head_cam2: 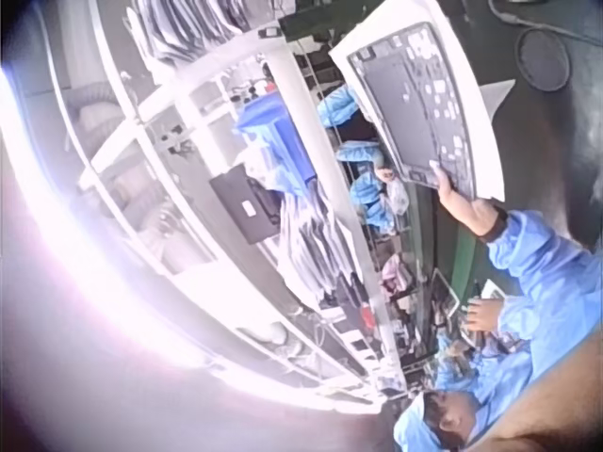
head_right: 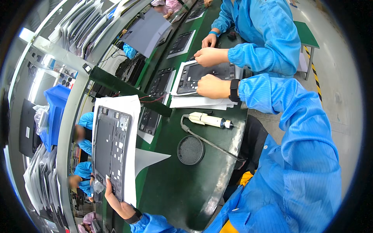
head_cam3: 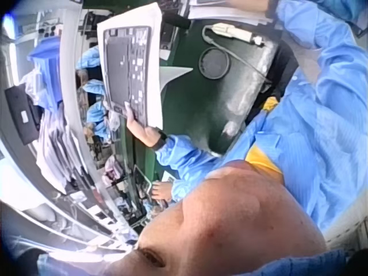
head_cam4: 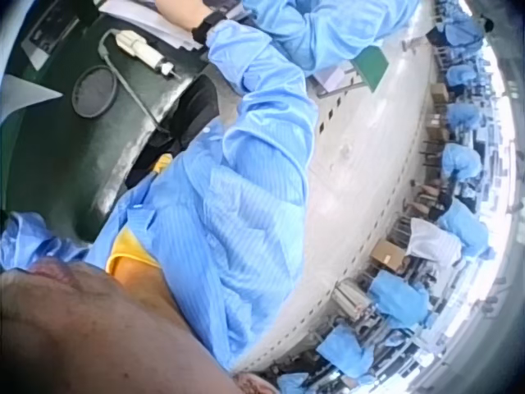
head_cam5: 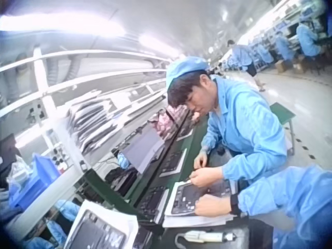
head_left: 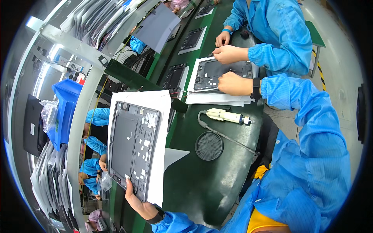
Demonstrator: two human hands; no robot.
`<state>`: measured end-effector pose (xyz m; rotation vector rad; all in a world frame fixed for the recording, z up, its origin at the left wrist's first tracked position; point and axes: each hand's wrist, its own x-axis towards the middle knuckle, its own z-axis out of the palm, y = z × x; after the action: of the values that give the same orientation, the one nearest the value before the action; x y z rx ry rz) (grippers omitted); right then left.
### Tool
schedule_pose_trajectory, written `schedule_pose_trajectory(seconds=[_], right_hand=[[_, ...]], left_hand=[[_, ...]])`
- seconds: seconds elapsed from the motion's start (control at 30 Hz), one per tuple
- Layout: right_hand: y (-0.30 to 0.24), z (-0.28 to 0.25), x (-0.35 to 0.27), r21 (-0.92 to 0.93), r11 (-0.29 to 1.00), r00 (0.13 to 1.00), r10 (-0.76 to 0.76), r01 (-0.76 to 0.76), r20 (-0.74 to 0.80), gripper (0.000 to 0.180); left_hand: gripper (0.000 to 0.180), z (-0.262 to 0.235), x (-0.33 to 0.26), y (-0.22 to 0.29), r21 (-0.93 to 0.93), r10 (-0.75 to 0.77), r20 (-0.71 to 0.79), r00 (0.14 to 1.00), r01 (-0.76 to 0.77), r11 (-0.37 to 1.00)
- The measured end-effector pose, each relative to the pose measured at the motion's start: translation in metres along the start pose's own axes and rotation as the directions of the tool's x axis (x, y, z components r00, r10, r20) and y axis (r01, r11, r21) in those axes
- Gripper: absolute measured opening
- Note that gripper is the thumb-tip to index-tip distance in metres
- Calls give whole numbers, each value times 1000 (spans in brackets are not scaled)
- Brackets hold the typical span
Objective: Assembling internal components of a tablet or laptop chassis using an electric screwdriver on an assembly line.
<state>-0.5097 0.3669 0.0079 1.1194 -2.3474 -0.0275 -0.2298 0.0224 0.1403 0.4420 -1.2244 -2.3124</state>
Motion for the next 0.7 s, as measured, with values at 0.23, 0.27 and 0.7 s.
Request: schedule_pose_trajectory(seconds=[0.23,0.27,0.7], right_hand=[[-10,1,3,-2,1000,999,29,-29,-24,6],[-11,2,3,-7,999,999,47,-47,-12,6],[20,-22,-2,-144,976,949,114,-162,-294,12]], left_hand=[[29,27,-8,-19,-2,-22,1,1000,22,1000],[29,32,-10,-21,1,-24,5,1000,24,1000],[23,85,-10,-36,44,36,2,999,-36,998]])
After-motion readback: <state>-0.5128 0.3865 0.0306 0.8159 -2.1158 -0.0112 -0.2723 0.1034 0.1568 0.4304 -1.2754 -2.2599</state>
